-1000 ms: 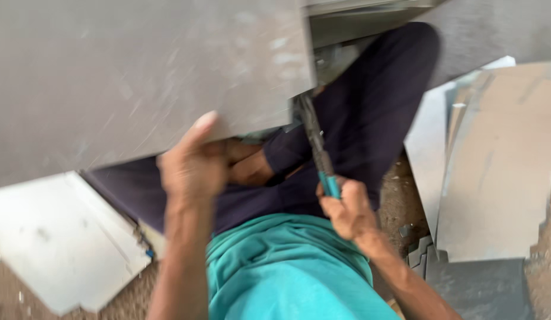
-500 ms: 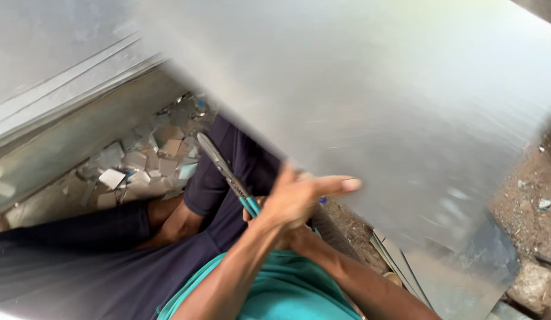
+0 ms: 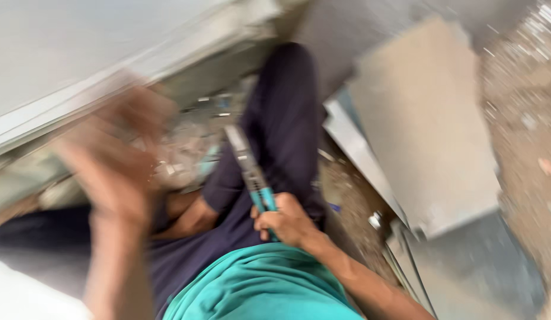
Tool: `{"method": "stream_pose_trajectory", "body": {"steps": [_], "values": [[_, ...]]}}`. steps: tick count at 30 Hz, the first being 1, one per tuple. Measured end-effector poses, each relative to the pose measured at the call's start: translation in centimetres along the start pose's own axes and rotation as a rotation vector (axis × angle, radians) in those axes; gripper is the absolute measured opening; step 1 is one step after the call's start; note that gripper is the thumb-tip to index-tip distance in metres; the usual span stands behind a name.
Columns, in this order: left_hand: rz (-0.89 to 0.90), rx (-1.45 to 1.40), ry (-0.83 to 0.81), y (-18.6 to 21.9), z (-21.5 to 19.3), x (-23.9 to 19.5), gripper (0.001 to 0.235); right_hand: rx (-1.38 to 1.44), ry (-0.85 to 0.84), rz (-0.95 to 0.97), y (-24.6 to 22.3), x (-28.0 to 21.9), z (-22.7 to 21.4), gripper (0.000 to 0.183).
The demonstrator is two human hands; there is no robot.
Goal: The person sits cross-legged on the ground and uses tin snips to cut a large metal sheet. They repeatedly position the snips along the edge, cut small sections, and remove the cut pieces, continuing this process across the sheet.
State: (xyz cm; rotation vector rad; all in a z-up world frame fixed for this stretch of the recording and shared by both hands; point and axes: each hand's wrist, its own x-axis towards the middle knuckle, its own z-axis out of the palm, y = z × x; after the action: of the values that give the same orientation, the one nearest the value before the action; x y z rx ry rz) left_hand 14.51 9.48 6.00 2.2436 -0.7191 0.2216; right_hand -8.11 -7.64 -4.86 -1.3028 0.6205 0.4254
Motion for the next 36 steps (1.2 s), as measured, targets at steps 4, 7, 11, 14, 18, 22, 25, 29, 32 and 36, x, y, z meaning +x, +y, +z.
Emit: {"method": "stream_pose_trajectory", "body": {"steps": [4,7,11,14,18,22,25,29,32,36], "values": [[-0.191,0.416,0.289,-11.5,-6.7,2.1,0.053,0.016,-0.021,0.044,-0.8,0.9,0.4,0.026],[-0.212,0.659,0.286,-12.3,-5.2,-1.2,0.045,-0.100,0.054,0.144,-1.4,1.2,0.6,0.028],[-0.219,0.335,0.179,-7.9,-3.5,-6.8,0.033,-0.317,0.088,0.060,-2.5,0.7,1.6,0.027],[-0.451,0.259,0.621,-6.2,-5.5,-8.3,0.038,-0.465,0.064,-0.106,-3.8,-0.2,1.7,0.025],[-0.735,-0.364,0.707,-6.7,-7.9,-8.6,0.036,-0.506,-0.031,-0.137,-5.2,-1.5,3.1,0.022],[-0.705,-0.942,0.636,-6.2,-5.7,-10.5,0.018,-0.784,-0.092,-0.025,-7.4,0.0,5.0,0.027],[-0.844,-1.207,0.673,-4.9,-3.1,-12.9,0.012,-0.718,-0.288,0.081,-9.2,-0.7,6.3,0.046],[-0.880,-1.328,0.787,-4.7,-1.9,-14.0,0.020,-0.659,-0.475,0.179,-10.7,-0.3,8.5,0.070],[-0.876,-1.350,0.773,-4.7,-1.9,-13.8,0.019,-0.675,-0.466,0.198,-11.2,0.7,10.1,0.074],[-0.877,-1.412,0.747,-5.0,-1.9,-14.0,0.017,-0.653,-0.485,0.181,-11.7,1.9,11.6,0.073]]}}
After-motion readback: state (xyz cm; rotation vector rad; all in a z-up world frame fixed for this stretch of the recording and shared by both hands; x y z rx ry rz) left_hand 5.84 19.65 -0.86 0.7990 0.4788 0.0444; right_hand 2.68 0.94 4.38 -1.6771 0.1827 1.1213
